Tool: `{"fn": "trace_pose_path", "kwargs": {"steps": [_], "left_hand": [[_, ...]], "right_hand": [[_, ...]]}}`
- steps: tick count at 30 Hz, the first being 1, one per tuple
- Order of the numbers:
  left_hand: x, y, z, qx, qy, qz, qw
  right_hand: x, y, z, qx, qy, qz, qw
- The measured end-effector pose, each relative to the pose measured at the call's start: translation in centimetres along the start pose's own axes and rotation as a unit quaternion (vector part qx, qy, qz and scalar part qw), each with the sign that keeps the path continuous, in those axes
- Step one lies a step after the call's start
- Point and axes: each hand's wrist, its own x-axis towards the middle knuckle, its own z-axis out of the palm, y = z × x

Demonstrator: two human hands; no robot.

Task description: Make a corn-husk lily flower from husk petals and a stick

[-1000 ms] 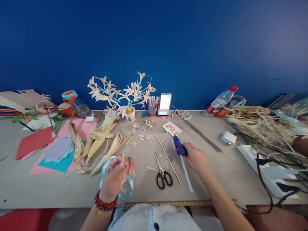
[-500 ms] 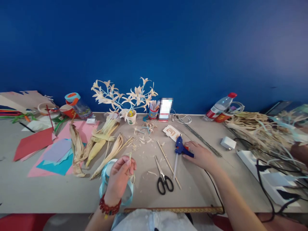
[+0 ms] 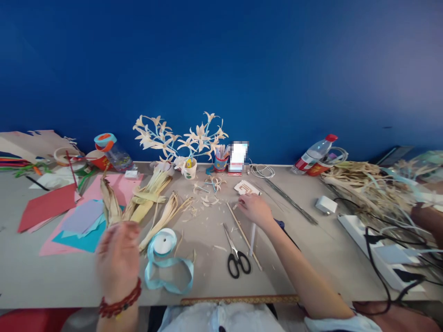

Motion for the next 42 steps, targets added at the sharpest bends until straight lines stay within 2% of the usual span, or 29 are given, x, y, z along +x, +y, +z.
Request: {"fn": "trace_pose_path", "kwargs": {"steps": [2, 3, 5, 6, 7, 10, 13, 16, 17, 19, 21, 22, 23, 25, 26, 28, 32, 35, 37, 40, 42], "left_hand": [[1.5, 1.2, -1.2, -0.023, 0.096, 0.054, 0.994], [1.9, 1.5, -1.4, -0.017, 0.126, 0.099, 0.987], [1.5, 1.6, -1.1, 0.008, 0.130, 0.150, 0.980], [0.8, 1.3, -0.7, 0.018, 0.101, 0.142, 0.985], [-0.1, 0.8, -0.1, 0.021, 0.055, 0.107, 0.993], [-3.4, -1.3, 2.1, 0.017, -0.072, -0.040, 0.996], [-6.1, -3.5, 4.3, 0.030, -0.166, -0.165, 0.972], [-7.6, -4.8, 6.4, 0.046, -0.218, -0.202, 0.954], [-8.0, -5.0, 7.0, 0.046, -0.228, -0.208, 0.950], [-8.6, -5.2, 8.3, 0.027, -0.252, -0.224, 0.941], [-9.2, -5.2, 9.3, -0.001, -0.280, -0.244, 0.928], [-9.5, -5.2, 9.7, -0.012, -0.290, -0.251, 0.923], [-9.8, -5.3, 10.0, -0.019, -0.295, -0.255, 0.921], [-10.4, -5.4, 10.2, -0.025, -0.290, -0.254, 0.922], [-10.5, -5.5, 10.2, -0.027, -0.284, -0.252, 0.925], [-10.8, -5.8, 10.1, -0.027, -0.276, -0.249, 0.928], [-10.6, -5.6, 9.6, -0.005, -0.277, -0.240, 0.930], [-10.3, -5.1, 9.3, 0.043, -0.286, -0.220, 0.932], [-10.1, -4.8, 9.3, 0.078, -0.288, -0.208, 0.932], [-10.0, -4.5, 9.3, 0.099, -0.286, -0.212, 0.929], [-9.9, -4.5, 9.4, 0.097, -0.285, -0.224, 0.927]], "right_hand": [[0.0, 0.2, 0.6, -0.007, -0.007, 0.001, 1.000], [0.0, 0.1, 0.9, -0.007, -0.010, 0.000, 1.000], [0.1, -0.1, 1.3, -0.002, -0.013, -0.004, 1.000], [0.2, -0.3, 1.3, 0.002, -0.012, -0.006, 1.000], [0.2, -0.5, 1.3, 0.008, -0.010, -0.007, 1.000], [-0.2, -1.0, 0.6, 0.033, 0.011, -0.009, 0.999], [-1.5, -1.8, -1.0, 0.072, 0.043, -0.010, 0.996], [-3.7, -3.1, -2.5, 0.165, 0.084, 0.002, 0.983], [-4.5, -3.7, -2.8, 0.263, 0.102, 0.013, 0.959], [-5.9, -4.9, -3.1, 0.454, 0.120, 0.036, 0.882], [-6.9, -6.2, -2.9, 0.580, 0.122, 0.063, 0.803], [-7.3, -6.8, -2.8, 0.617, 0.122, 0.074, 0.774], [-7.6, -7.3, -2.6, 0.643, 0.124, 0.083, 0.751], [-8.0, -8.1, -2.1, 0.667, 0.132, 0.092, 0.728], [-8.0, -8.3, -2.0, 0.668, 0.138, 0.090, 0.726], [-8.1, -8.5, -1.8, 0.650, 0.154, 0.070, 0.741], [-8.3, -8.0, -2.4, 0.529, 0.206, -0.009, 0.823], [-8.5, -7.5, -3.5, 0.415, 0.202, -0.089, 0.883], [-8.5, -7.3, -4.2, 0.341, 0.198, -0.134, 0.909], [-8.6, -7.1, -4.8, 0.276, 0.213, -0.177, 0.921], [-8.6, -7.0, -4.6, 0.306, 0.206, -0.179, 0.912]]}}
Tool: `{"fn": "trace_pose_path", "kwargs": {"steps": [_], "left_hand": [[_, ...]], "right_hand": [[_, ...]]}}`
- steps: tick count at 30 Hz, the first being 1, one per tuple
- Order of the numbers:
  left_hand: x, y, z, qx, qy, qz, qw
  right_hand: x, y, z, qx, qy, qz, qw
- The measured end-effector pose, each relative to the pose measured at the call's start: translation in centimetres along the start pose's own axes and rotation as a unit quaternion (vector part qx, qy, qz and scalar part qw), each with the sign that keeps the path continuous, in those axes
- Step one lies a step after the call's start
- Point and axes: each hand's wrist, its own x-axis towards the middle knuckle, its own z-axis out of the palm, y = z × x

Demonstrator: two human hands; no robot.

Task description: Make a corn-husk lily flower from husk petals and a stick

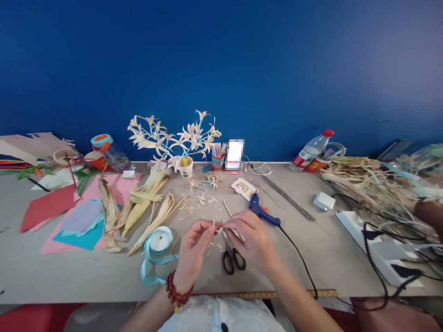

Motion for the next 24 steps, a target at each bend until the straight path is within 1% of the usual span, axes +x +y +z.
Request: {"fn": "trace_pose_path", "kwargs": {"steps": [2, 3, 5, 6, 7, 9, 12, 17, 20, 24], "left_hand": [[0.1, 0.0, 0.1, -0.002, -0.004, -0.008, 1.000], [0.1, 0.1, 0.1, -0.002, -0.006, -0.009, 1.000], [0.3, 0.1, 0.2, -0.003, -0.011, -0.009, 1.000], [0.3, 0.1, 0.3, -0.004, -0.012, -0.009, 1.000], [0.4, 0.1, 0.4, -0.005, -0.014, -0.009, 1.000], [0.5, 0.1, 0.6, -0.004, -0.018, -0.007, 1.000], [0.5, 0.2, 0.8, -0.009, -0.024, -0.005, 1.000], [0.3, 0.3, 1.0, -0.015, -0.025, -0.007, 1.000], [0.3, 0.3, 1.1, -0.018, -0.023, -0.007, 1.000], [0.3, 0.3, 1.1, -0.023, -0.023, 0.000, 0.999]], "right_hand": [[-0.2, 0.2, 0.4, 0.085, 0.013, 0.066, 0.994], [-0.3, 0.4, 0.6, 0.140, 0.026, 0.113, 0.983], [-0.3, 0.6, 1.2, 0.245, 0.062, 0.198, 0.947], [-0.2, 0.7, 1.5, 0.286, 0.081, 0.223, 0.929], [-0.1, 0.8, 1.8, 0.316, 0.099, 0.233, 0.914], [0.3, 0.8, 2.3, 0.349, 0.119, 0.224, 0.902], [0.8, 0.6, 2.9, 0.359, 0.133, 0.200, 0.902], [0.9, 0.3, 3.7, 0.349, 0.161, 0.197, 0.902], [0.7, 0.2, 4.0, 0.336, 0.172, 0.194, 0.905], [0.3, 0.3, 4.3, 0.309, 0.175, 0.174, 0.918]]}}
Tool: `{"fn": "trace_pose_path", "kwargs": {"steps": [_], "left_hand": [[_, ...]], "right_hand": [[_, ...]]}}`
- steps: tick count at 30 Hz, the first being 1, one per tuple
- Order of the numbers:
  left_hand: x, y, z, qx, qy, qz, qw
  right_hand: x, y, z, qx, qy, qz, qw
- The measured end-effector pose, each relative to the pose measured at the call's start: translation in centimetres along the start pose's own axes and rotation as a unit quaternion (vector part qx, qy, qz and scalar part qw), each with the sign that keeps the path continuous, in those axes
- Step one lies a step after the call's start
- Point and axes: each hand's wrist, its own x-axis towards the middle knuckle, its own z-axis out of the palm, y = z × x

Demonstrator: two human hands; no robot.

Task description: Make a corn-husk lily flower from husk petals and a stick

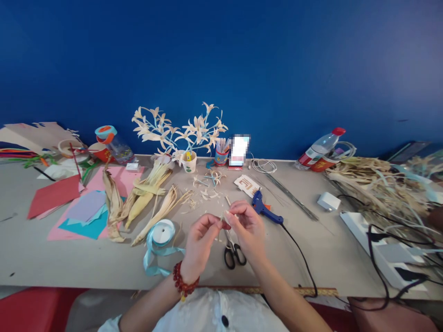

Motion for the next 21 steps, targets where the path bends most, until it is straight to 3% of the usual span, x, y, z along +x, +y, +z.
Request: {"fn": "trace_pose_path", "kwargs": {"steps": [13, 21], "left_hand": [[-0.12, -0.10, -0.03, -0.021, -0.005, -0.003, 1.000], [-0.07, -0.16, -0.07, -0.012, -0.009, -0.008, 1.000]], "right_hand": [[0.02, 0.31, 0.24, -0.050, 0.017, -0.091, 0.994], [0.31, 0.04, -0.01, -0.085, 0.019, -0.111, 0.990]]}}
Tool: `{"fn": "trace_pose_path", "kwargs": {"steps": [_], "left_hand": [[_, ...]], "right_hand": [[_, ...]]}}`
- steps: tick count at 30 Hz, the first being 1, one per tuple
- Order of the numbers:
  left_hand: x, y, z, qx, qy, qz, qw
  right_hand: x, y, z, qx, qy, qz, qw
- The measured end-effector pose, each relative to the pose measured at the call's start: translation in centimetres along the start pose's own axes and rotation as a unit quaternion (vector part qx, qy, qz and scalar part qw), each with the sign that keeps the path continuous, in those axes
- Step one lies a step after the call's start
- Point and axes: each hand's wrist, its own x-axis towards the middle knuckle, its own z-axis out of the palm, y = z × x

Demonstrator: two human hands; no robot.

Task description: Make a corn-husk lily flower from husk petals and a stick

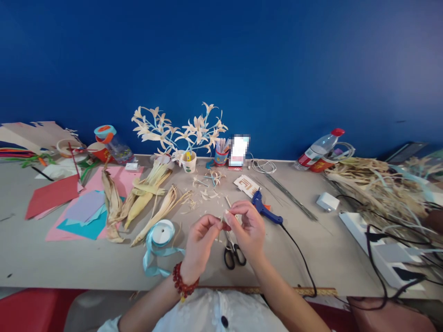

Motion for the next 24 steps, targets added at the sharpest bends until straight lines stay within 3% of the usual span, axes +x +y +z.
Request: {"fn": "trace_pose_path", "kwargs": {"steps": [14, 24], "left_hand": [[0.10, -0.21, -0.02, -0.007, 0.001, -0.001, 1.000], [0.10, -0.21, 0.01, -0.011, 0.006, 0.003, 1.000]], "right_hand": [[0.03, 0.08, -0.15, -0.025, -0.006, -0.037, 0.999], [-0.88, 0.05, -0.43, 0.033, -0.030, 0.060, 0.997]]}}
